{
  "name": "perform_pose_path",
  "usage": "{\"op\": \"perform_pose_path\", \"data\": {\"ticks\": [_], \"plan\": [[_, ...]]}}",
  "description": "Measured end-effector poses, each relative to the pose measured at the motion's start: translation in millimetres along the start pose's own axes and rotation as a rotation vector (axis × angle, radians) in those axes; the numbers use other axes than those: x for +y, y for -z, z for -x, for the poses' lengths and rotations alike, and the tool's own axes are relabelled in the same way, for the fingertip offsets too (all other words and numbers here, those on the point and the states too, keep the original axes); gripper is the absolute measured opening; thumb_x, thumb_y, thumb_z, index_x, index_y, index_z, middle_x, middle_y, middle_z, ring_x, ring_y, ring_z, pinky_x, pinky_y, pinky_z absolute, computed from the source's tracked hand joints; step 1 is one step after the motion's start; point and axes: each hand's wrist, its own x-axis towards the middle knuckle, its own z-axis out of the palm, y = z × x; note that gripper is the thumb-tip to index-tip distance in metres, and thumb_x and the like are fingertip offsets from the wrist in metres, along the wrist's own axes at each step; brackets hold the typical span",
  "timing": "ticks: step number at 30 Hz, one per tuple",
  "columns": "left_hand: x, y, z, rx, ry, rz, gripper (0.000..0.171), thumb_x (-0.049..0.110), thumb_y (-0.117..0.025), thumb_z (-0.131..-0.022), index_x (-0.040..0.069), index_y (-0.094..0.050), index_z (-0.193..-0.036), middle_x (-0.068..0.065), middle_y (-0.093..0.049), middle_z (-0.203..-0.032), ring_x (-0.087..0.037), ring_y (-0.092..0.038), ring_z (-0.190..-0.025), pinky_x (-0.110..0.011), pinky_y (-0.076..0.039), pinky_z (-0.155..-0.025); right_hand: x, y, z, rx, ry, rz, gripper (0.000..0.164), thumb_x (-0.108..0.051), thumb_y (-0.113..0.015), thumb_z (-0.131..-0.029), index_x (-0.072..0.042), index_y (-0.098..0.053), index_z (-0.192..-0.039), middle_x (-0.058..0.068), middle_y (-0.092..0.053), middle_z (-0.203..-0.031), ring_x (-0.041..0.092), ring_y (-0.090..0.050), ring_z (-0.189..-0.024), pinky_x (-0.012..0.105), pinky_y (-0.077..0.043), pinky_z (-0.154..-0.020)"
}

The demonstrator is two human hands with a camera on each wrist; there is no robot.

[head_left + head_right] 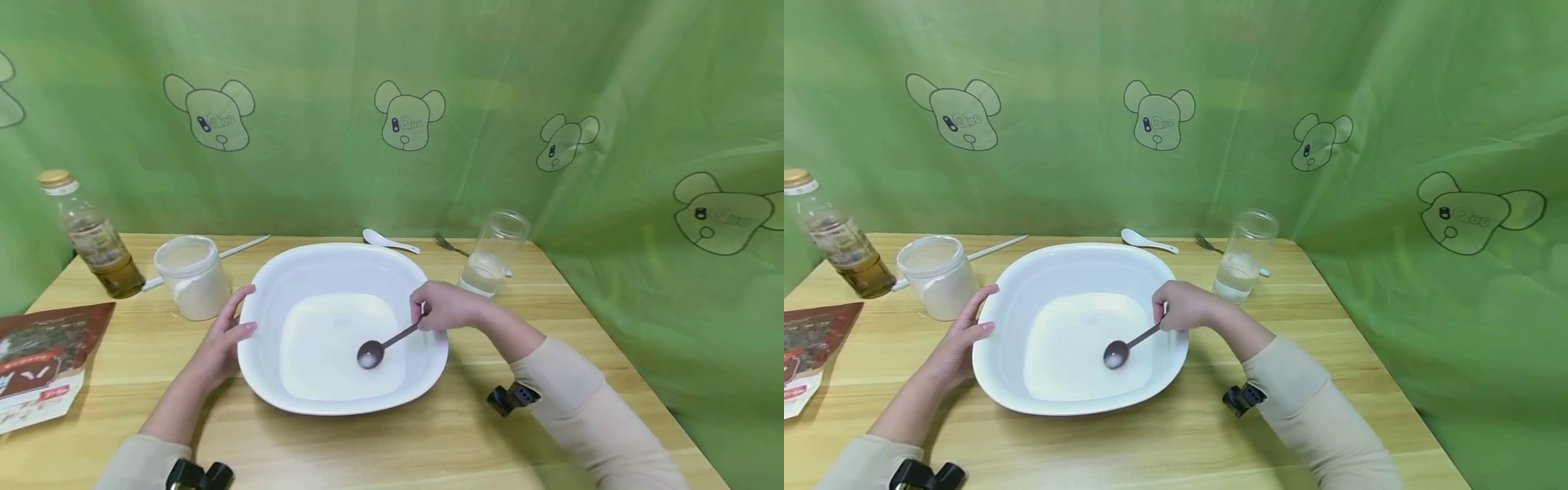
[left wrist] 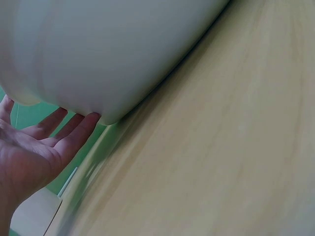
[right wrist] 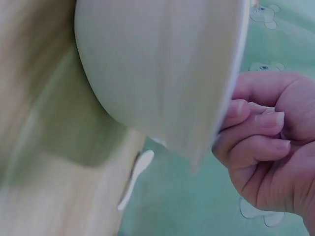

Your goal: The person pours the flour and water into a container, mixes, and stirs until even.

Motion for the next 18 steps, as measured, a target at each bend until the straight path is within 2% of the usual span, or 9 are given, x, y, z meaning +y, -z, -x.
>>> {"op": "perform_pose_path", "data": {"ticks": [5, 10, 14, 18], "plan": [[0.0, -0.8, 0.1, 0.002, 0.006, -0.003, 0.051, 0.007, -0.044, -0.085, 0.024, -0.027, -0.130, -0.010, -0.046, -0.110, -0.021, -0.056, -0.090, -0.038, -0.049, -0.069, 2.8, 4.7, 7.6, 0.074, 0.049, 0.115, 0.010, 0.002, -0.056, -0.072, -0.008, -0.056, -0.070, -0.002, -0.046, -0.056, 0.010, -0.040, -0.050, 0.023, -0.037, -0.046], [-0.1, -1.3, 0.2, 0.003, 0.012, -0.007, 0.051, 0.007, -0.044, -0.085, 0.025, -0.027, -0.130, -0.011, -0.045, -0.110, -0.022, -0.056, -0.089, -0.039, -0.049, -0.069, 7.2, 1.1, 13.9, 0.163, 0.081, 0.166, 0.005, -0.001, -0.057, -0.075, -0.006, -0.056, -0.075, -0.003, -0.045, -0.056, 0.010, -0.040, -0.051, 0.022, -0.037, -0.047], [0.1, -1.5, 0.7, 0.007, 0.013, -0.010, 0.050, 0.007, -0.043, -0.085, 0.025, -0.028, -0.130, -0.011, -0.046, -0.109, -0.022, -0.056, -0.089, -0.039, -0.049, -0.068, 12.2, 0.3, 19.9, 0.253, 0.105, 0.140, 0.007, 0.001, -0.056, -0.076, -0.006, -0.056, -0.076, -0.003, -0.043, -0.055, 0.010, -0.037, -0.049, 0.022, -0.034, -0.045], [0.7, -1.5, 1.2, 0.010, 0.014, -0.011, 0.050, 0.007, -0.044, -0.085, 0.025, -0.028, -0.129, -0.010, -0.046, -0.109, -0.021, -0.056, -0.089, -0.038, -0.049, -0.069, 17.8, 1.7, 25.1, 0.317, 0.136, 0.036, 0.009, 0.005, -0.056, -0.077, -0.004, -0.056, -0.077, -0.003, -0.044, -0.056, 0.010, -0.037, -0.049, 0.023, -0.034, -0.043]]}}
